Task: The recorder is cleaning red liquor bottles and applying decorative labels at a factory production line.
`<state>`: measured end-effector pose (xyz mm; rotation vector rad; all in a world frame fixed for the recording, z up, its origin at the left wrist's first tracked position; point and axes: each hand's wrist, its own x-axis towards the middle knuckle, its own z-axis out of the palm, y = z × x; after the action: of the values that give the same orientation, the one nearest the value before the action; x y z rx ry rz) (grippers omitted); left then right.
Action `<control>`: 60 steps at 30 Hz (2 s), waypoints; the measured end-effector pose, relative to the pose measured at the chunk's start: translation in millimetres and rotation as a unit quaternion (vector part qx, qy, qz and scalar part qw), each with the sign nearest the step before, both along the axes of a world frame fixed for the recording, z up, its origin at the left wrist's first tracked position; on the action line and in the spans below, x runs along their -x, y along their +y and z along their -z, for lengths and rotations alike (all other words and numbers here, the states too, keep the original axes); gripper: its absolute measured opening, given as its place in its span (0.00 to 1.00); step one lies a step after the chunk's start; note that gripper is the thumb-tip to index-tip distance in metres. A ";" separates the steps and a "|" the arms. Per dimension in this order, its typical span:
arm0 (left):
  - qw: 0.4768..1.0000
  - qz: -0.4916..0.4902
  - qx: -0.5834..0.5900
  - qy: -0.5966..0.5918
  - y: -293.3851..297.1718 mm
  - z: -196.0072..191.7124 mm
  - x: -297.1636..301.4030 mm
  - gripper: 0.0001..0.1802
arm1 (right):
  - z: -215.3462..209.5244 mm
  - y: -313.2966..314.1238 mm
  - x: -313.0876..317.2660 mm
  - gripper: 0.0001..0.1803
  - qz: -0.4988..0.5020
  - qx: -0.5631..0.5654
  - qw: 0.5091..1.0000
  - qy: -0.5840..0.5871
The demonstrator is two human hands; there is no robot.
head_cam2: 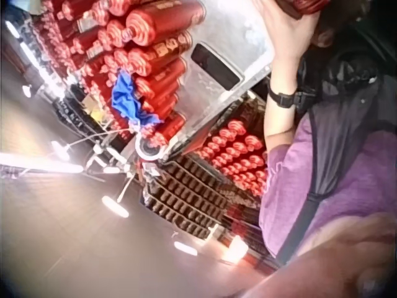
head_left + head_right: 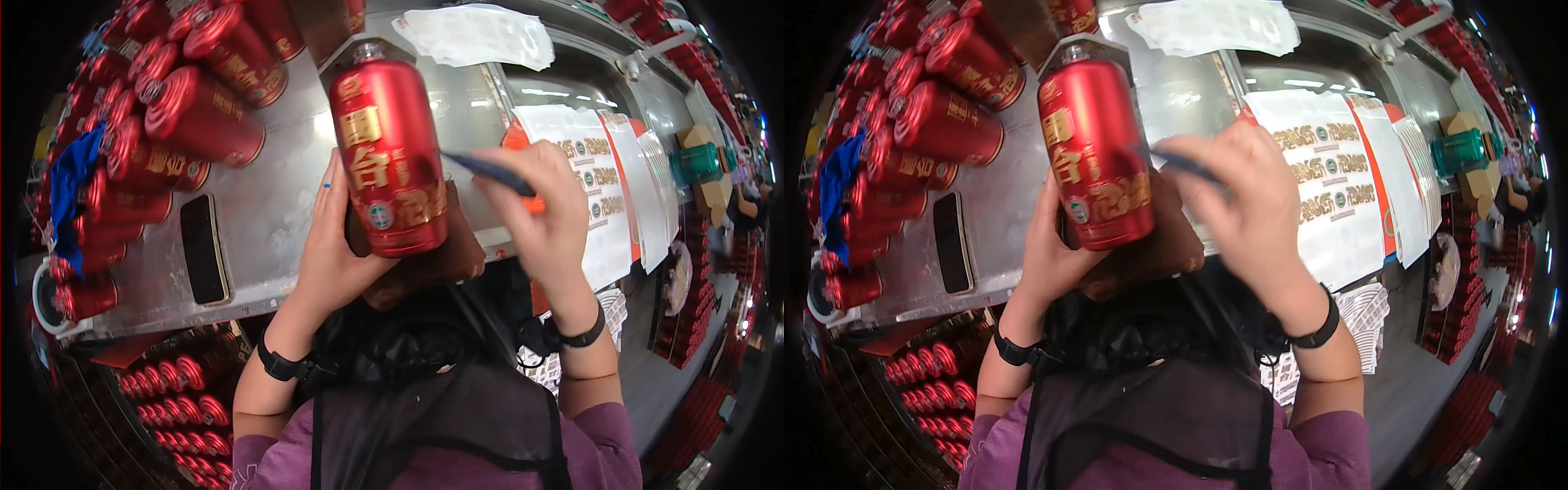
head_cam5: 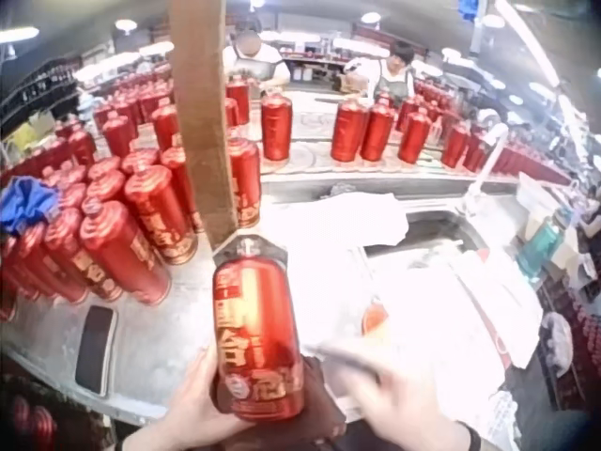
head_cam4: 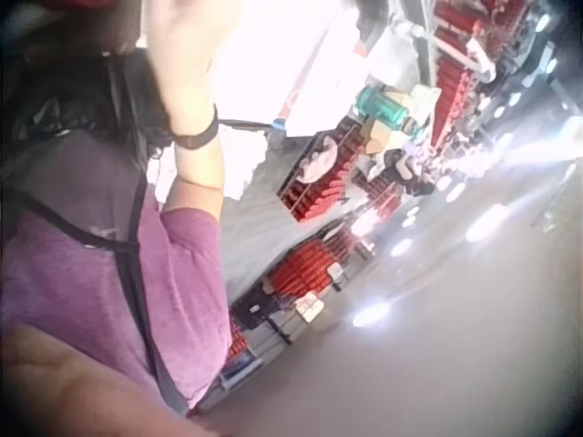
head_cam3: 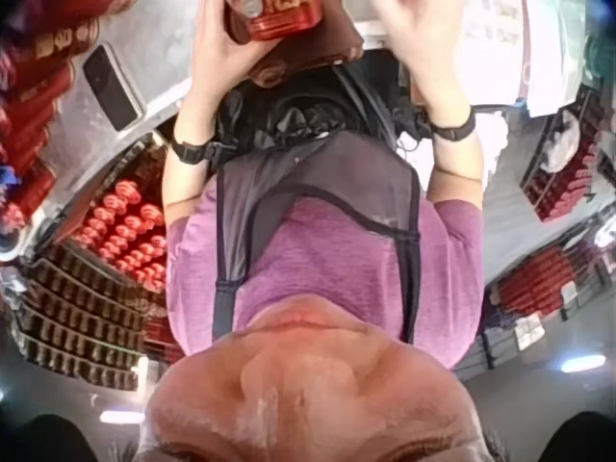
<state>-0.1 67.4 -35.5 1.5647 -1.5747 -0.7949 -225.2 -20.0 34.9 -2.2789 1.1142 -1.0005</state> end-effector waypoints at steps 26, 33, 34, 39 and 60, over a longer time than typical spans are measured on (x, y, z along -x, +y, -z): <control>0.991 -0.059 0.108 -0.056 0.8 -13.2 9.5 0.62 | -1.1 32.6 -13.6 0.22 -0.107 0.134 0.980 0.102; 0.985 -0.070 0.147 -0.051 -0.8 -12.2 12.3 0.62 | -3.0 22.1 -11.5 0.24 -0.111 0.148 0.978 0.096; 0.984 -0.074 0.153 -0.055 -0.9 -12.3 13.0 0.62 | -7.9 19.4 -13.4 0.24 -0.089 0.144 0.980 0.109; 0.986 -0.080 0.137 -0.059 0.8 -16.2 15.6 0.60 | -11.1 20.7 -13.7 0.24 -0.116 0.169 0.969 0.139; 0.976 -0.063 0.204 -0.030 1.3 -7.5 11.9 0.59 | -21.8 9.2 -22.8 0.17 -0.002 0.011 0.993 0.116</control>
<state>-12.0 68.7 -28.0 1.3770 -1.5460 -0.3276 -202.4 -10.8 56.7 -2.4630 1.1930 -0.7631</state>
